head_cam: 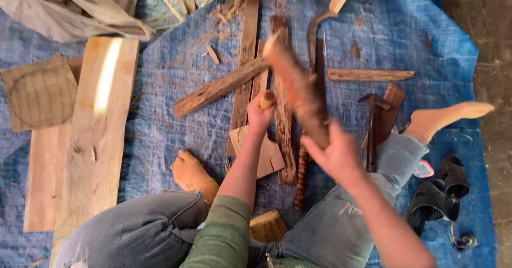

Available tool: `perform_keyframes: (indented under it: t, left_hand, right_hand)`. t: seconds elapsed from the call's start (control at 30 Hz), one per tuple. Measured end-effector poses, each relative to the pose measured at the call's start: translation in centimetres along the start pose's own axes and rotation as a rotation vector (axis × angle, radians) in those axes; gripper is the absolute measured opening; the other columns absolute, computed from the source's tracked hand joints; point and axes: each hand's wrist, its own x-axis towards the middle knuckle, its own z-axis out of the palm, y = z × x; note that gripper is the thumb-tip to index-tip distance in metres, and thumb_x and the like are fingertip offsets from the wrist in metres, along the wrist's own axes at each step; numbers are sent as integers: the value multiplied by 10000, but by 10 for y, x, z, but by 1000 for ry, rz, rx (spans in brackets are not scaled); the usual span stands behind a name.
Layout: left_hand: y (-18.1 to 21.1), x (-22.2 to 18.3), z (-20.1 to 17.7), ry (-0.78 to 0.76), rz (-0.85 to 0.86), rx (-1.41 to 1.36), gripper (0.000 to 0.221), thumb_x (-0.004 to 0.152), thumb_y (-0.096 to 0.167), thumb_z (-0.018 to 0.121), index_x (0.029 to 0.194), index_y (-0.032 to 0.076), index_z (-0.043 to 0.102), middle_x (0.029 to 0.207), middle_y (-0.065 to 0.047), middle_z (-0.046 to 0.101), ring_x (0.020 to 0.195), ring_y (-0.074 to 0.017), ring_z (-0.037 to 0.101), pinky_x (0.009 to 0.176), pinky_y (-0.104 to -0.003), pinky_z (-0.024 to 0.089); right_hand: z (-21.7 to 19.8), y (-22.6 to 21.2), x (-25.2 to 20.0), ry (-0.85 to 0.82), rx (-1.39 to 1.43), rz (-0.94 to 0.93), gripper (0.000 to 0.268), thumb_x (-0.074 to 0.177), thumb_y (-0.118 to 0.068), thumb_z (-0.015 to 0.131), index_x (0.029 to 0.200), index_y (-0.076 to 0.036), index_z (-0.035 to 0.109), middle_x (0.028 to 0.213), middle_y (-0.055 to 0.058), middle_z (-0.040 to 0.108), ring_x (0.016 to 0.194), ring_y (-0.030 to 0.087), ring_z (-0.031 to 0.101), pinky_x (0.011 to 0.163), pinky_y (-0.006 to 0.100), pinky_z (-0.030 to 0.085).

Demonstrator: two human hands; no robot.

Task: Carving a small wooden component using manual tools like a saw and mallet on a floor-based workspace.

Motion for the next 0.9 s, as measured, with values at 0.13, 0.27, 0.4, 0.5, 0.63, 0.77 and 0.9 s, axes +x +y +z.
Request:
perform_keyframes:
  t: [0.13, 0.27, 0.4, 0.5, 0.63, 0.77, 0.9]
  left_hand:
    - [4, -2, -2, 32, -16, -37, 113, 794, 69, 764, 749, 119, 673, 632, -45, 626, 728, -78, 559, 646, -334, 520]
    - [3, 1, -3, 2, -2, -2, 100, 759, 48, 771, 787, 92, 685, 647, -104, 659, 732, -136, 628, 647, -381, 531]
    - [-32, -2, 2, -43, 2, 119, 212, 707, 45, 792, 898, -3, 713, 753, -242, 691, 740, -419, 691, 682, -527, 531]
    - [-30, 1, -2, -60, -32, 76, 227, 692, 74, 805, 887, 9, 708, 733, -226, 671, 723, -413, 683, 680, -521, 518]
    - [-34, 16, -16, 30, -180, -111, 141, 809, 87, 794, 769, 127, 665, 696, -19, 649, 695, -116, 541, 683, -360, 510]
    - [-17, 33, -47, 155, -228, -299, 243, 892, 149, 782, 721, 164, 610, 622, 0, 601, 555, -114, 508, 626, -283, 494]
    - [-40, 56, -71, 364, -312, -409, 256, 911, 251, 797, 773, 175, 595, 610, 9, 590, 471, -94, 529, 506, -223, 464]
  right_hand:
    - [-33, 1, -7, 332, 183, -206, 506, 775, -177, 918, 1124, 52, 632, 850, 233, 703, 834, 389, 733, 707, 433, 575]
    - [33, 26, -9, 313, 66, -211, 567, 743, -240, 888, 1146, 55, 620, 866, 240, 680, 832, 393, 711, 727, 470, 553]
    - [33, 18, -4, -238, 31, 169, 715, 854, -375, 759, 1291, 153, 556, 868, 387, 693, 898, 538, 690, 711, 599, 555]
    - [44, 45, -33, -46, 165, 220, 710, 812, -495, 828, 1201, 60, 619, 814, 301, 703, 815, 491, 704, 585, 571, 531]
    - [49, 56, -45, -39, 550, 389, 348, 898, -293, 812, 969, 2, 642, 662, 184, 720, 596, 308, 736, 535, 441, 597]
    - [100, 89, -77, 8, 872, 706, 259, 885, -152, 788, 920, 26, 604, 666, 209, 694, 518, 302, 699, 462, 436, 595]
    - [156, 110, -115, 44, 933, 893, 449, 856, -181, 840, 1217, 26, 670, 1050, 255, 730, 884, 283, 704, 738, 505, 601]
